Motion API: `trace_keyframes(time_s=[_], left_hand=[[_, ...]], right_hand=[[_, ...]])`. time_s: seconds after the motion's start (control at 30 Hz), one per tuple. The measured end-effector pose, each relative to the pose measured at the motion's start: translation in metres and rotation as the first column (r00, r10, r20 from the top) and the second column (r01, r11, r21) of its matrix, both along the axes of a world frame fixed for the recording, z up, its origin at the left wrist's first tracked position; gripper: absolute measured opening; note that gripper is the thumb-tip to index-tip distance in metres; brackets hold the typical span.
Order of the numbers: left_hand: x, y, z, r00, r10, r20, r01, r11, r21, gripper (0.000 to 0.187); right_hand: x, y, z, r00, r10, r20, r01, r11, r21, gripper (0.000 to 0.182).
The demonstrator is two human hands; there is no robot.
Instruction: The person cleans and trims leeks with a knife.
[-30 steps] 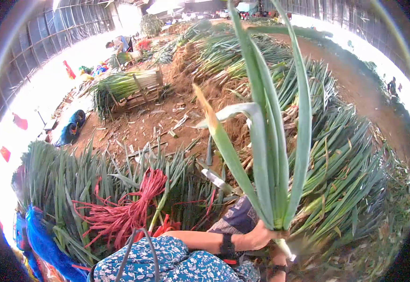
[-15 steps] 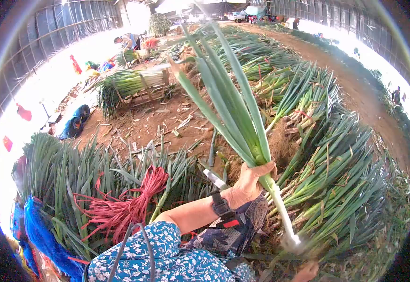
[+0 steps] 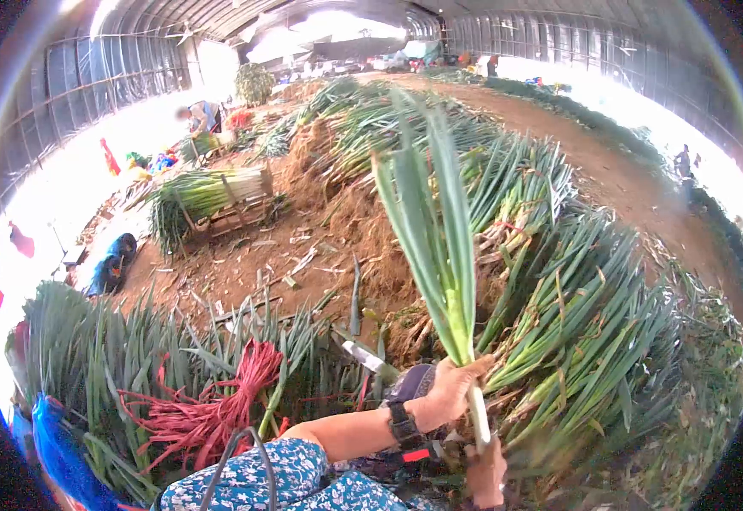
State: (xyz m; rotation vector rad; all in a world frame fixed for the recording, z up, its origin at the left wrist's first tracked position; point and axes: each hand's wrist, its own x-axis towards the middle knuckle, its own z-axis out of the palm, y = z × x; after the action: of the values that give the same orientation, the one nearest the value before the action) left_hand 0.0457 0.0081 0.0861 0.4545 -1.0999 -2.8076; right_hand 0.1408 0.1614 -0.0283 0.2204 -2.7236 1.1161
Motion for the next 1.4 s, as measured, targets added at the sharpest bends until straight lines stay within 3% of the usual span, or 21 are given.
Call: trace_keyframes(time_s=[0.07,0.1,0.2,0.33,0.37,0.47,0.5,0.6,0.63,0.73,0.77,0.87,0.9,0.93,1.0,1.07,1.13,1.2,1.27,1.33,1.4], left_hand=[[-0.002,-0.006,0.000,1.000,0.006,0.026,-0.006,1.000,-0.007,0.022],[-0.001,-0.010,0.002,1.000,0.001,0.002,-0.001,0.999,0.037,0.021],[0.001,-0.022,0.005,0.996,-0.090,-0.003,0.089,0.988,0.126,0.022],[-0.008,-0.043,0.023,0.962,-0.266,-0.058,0.272,0.949,0.159,0.024],[-0.018,-0.048,0.018,0.944,-0.307,-0.121,0.321,0.938,0.128,0.026],[-0.038,-0.057,0.020,0.926,-0.362,-0.106,0.377,0.898,0.226,0.027],[-0.041,-0.057,0.015,0.930,-0.357,-0.089,0.367,0.892,0.262,0.027],[-0.052,-0.060,0.003,0.948,-0.317,-0.026,0.308,0.892,0.332,0.028],[-0.053,-0.061,-0.001,0.957,-0.291,0.007,0.272,0.903,0.333,0.027],[-0.061,-0.068,-0.008,0.970,-0.207,0.128,0.158,0.936,0.314,0.025],[-0.063,-0.071,-0.010,0.974,-0.168,0.150,0.122,0.953,0.276,0.024],[-0.063,-0.077,-0.015,0.991,-0.044,0.126,0.022,0.984,0.175,0.024],[-0.066,-0.083,-0.016,0.996,0.009,0.092,-0.020,0.993,0.120,0.022],[-0.068,-0.088,-0.016,0.997,0.057,0.050,-0.060,0.996,0.066,0.021],[-0.063,-0.092,-0.009,0.994,0.079,0.072,-0.086,0.992,0.092,0.016],[-0.064,-0.081,-0.012,0.991,0.128,0.033,-0.129,0.991,0.028,0.018],[-0.070,-0.069,-0.029,0.998,0.060,-0.018,-0.060,0.998,0.009,0.026],[-0.060,-0.046,-0.014,0.997,0.054,-0.053,-0.055,0.998,-0.009,0.027],[-0.055,-0.024,-0.005,1.000,0.016,0.005,-0.015,0.999,-0.043,0.032],[-0.054,-0.006,-0.008,0.994,-0.112,-0.001,0.112,0.993,-0.021,0.033],[-0.053,0.013,-0.014,0.988,-0.126,-0.086,0.129,0.991,0.021,0.034]], right_hand=[[0.004,0.009,0.005,0.976,0.132,0.172,-0.112,0.986,-0.120,0.038],[0.004,0.011,0.004,0.955,0.209,0.211,-0.137,0.940,-0.312,0.035],[0.013,0.004,0.061,0.819,0.204,0.536,-0.019,0.944,-0.330,0.028],[0.032,0.021,0.087,0.646,0.436,0.626,-0.019,0.830,-0.558,0.024],[0.032,0.028,0.072,0.693,0.447,0.565,-0.105,0.839,-0.535,0.025],[0.031,0.029,0.099,0.710,0.389,0.587,-0.048,0.858,-0.511,0.026],[0.033,0.017,0.140,0.655,0.345,0.672,0.077,0.855,-0.514,0.024],[0.029,0.025,0.109,0.687,0.342,0.641,0.096,0.832,-0.546,0.023],[0.024,0.034,0.092,0.696,0.412,0.588,-0.020,0.830,-0.558,0.021],[0.034,0.049,0.056,0.759,0.403,0.512,0.178,0.628,-0.758,0.019],[0.038,0.050,0.047,0.790,0.246,0.561,0.227,0.733,-0.642,0.015],[0.056,0.061,0.042,0.798,0.143,0.586,0.095,0.930,-0.356,0.015],[0.057,0.087,-0.013,0.834,0.093,0.544,-0.015,0.989,-0.147,0.016],[0.073,0.132,-0.095,0.887,0.126,0.444,-0.205,0.969,0.134,0.017],[0.105,0.214,-0.217,0.930,0.307,0.200,-0.366,0.748,0.553,0.022],[0.093,0.202,-0.140,0.844,0.062,0.533,-0.434,0.662,0.610,0.030],[0.048,0.166,-0.056,0.868,-0.164,0.469,-0.195,0.755,0.626,0.040],[0.000,0.124,0.009,0.933,-0.285,0.218,0.218,0.933,0.287,0.025],[-0.023,0.054,0.108,0.943,-0.190,0.275,0.204,0.979,-0.022,0.033],[-0.037,0.022,0.094,0.998,-0.046,-0.053,0.054,0.988,0.147,0.047],[-0.047,-0.010,0.097,0.993,-0.057,-0.099,0.077,0.974,0.212,0.068]])
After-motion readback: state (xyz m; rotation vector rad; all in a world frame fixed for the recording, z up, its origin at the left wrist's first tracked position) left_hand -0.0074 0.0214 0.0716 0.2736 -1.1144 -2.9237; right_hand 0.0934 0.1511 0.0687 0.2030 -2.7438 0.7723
